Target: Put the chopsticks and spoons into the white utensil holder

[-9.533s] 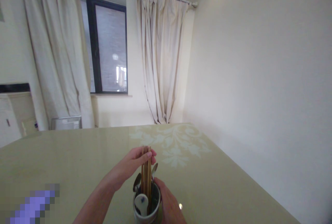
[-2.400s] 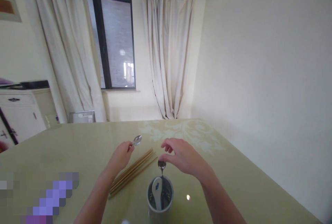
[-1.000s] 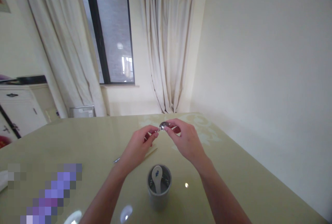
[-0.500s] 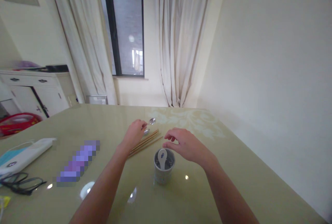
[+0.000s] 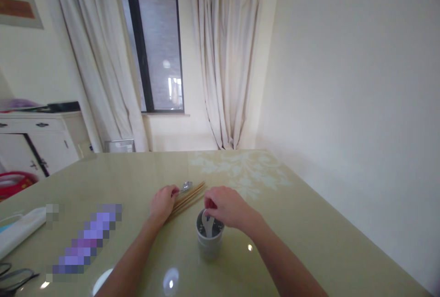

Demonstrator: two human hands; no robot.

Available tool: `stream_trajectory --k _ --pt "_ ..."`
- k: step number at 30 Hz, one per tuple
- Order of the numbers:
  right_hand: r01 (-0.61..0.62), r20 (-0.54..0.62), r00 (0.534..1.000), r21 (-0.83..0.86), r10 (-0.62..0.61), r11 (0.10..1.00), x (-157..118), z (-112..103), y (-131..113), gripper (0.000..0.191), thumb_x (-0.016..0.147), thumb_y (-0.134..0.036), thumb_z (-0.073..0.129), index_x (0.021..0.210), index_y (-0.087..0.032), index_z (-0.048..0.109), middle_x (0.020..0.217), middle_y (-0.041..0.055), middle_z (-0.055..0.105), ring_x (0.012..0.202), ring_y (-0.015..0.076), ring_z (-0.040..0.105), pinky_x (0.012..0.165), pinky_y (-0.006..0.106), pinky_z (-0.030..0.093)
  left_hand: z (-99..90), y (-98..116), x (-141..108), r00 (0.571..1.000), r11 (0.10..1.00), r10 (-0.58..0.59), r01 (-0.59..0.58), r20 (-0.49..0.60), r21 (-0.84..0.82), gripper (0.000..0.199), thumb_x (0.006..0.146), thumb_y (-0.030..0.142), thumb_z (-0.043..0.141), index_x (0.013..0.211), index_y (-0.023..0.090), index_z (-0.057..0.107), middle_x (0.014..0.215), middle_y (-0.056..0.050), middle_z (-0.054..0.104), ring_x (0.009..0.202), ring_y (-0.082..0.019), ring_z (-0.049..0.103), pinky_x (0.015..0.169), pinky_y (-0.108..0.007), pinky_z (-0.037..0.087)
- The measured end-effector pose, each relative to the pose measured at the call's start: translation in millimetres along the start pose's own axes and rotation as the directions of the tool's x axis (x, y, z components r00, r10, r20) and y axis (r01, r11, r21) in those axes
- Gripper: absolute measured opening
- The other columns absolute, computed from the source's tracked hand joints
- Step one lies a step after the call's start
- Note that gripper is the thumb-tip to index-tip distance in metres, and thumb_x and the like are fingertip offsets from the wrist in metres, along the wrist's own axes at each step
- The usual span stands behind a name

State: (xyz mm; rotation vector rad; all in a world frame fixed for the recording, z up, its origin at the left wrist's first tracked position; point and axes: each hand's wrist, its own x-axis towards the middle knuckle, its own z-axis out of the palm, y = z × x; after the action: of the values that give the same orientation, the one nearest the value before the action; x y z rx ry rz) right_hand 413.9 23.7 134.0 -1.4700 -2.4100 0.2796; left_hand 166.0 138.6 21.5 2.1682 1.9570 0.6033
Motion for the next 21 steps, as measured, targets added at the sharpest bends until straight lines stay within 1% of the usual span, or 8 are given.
stream_trajectory --k 3,6,7,8,10,13,17,21 --pt "-0.002 -0.002 1.0 -0.029 0.002 1.0 2 4 3 0.01 0.084 -0.027 0.081 0.09 -0.022 0.074 0.091 0.0016 0.074 0.083 0.0187 0.066 0.067 0.026 0.039 5.2 -3 5 1.0 1.0 0.021 -0.021 0.011 -0.002 0.024 0.099 0.023 0.053 0.108 0.022 0.076 0.116 -0.009 0.08 0.106 -0.024 0.074 0.09 -0.032 0.053" --pt "-0.028 0.013 0.999 -0.049 0.029 0.998 2 8 6 0.032 0.08 -0.033 0.085 0.108 -0.023 0.072 0.105 0.0045 0.075 0.093 0.0219 0.069 0.069 0.028 0.041 8.7 -6 8 0.999 0.999 0.038 -0.038 0.018 0.004 0.026 0.1 0.022 0.052 0.108 0.021 0.076 0.116 -0.009 0.079 0.105 -0.024 0.074 0.092 -0.033 0.052" --pt "-0.046 0.032 0.998 -0.058 0.048 0.997 2 9 7 0.037 0.078 -0.032 0.086 0.111 -0.024 0.071 0.107 0.005 0.076 0.095 0.0228 0.07 0.069 0.028 0.041 9.5 -7 8 0.999 0.999 0.044 -0.044 0.02 0.005 0.027 0.1 0.022 0.051 0.108 0.021 0.076 0.116 -0.009 0.079 0.106 -0.024 0.073 0.093 -0.033 0.052" --pt "-0.065 0.054 0.996 -0.069 0.069 0.996 2 10 8 0.038 0.078 -0.03 0.085 0.112 -0.025 0.072 0.106 0.0051 0.077 0.095 0.0234 0.07 0.069 0.028 0.04 10.3 -8 8 0.999 0.999 0.049 -0.049 0.022 0.007 0.027 0.1 0.022 0.051 0.107 0.02 0.076 0.116 -0.009 0.078 0.106 -0.023 0.073 0.094 -0.032 0.052" --pt "-0.092 0.09 0.991 -0.086 0.1 0.992 3 11 9 0.028 0.079 -0.025 0.082 0.106 -0.025 0.074 0.101 0.0046 0.078 0.093 0.0235 0.072 0.068 0.028 0.039 11.9 -9 9 0.998 0.998 0.057 -0.058 0.024 0.01 0.027 0.1 0.021 0.05 0.107 0.02 0.076 0.116 -0.009 0.077 0.106 -0.023 0.072 0.094 -0.031 0.052" --pt "-0.125 0.081 0.988 -0.097 0.133 0.987 5 11 12 0.014 0.084 -0.021 0.075 0.098 -0.025 0.075 0.099 0.0048 0.079 0.094 0.0233 0.073 0.07 0.028 0.04 15.0 -10 9 0.998 0.998 0.061 -0.062 0.022 0.017 0.026 0.1 0.022 0.051 0.107 0.02 0.076 0.115 -0.007 0.076 0.105 -0.022 0.072 0.095 -0.029 0.051" --pt "-0.227 0.008 0.973 -0.123 0.23 0.966 10 8 23 0.016 0.091 -0.02 0.067 0.105 -0.024 0.074 0.11 0.0082 0.078 0.102 0.0247 0.072 0.077 0.03 0.044 19.8 -11 9 0.997 0.997 0.072 -0.072 0.008 0.028 0.028 0.101 0.023 0.05 0.107 0.021 0.077 0.113 -0.007 0.075 0.106 -0.021 0.072 0.096 -0.028 0.05" --pt "-0.348 -0.067 0.937 -0.135 0.342 0.928 15 9 41 0.024 0.093 -0.016 0.06 0.111 -0.023 0.074 0.114 0.0119 0.078 0.104 0.0266 0.072 0.078 0.031 0.046 21.5 -12 8 0.997 0.996 0.082 -0.082 0.001 0.034 0.029 0.1 0.023 0.049 0.105 0.021 0.078 0.11 -0.007 0.075 0.103 -0.022 0.072 0.094 -0.029 0.051"
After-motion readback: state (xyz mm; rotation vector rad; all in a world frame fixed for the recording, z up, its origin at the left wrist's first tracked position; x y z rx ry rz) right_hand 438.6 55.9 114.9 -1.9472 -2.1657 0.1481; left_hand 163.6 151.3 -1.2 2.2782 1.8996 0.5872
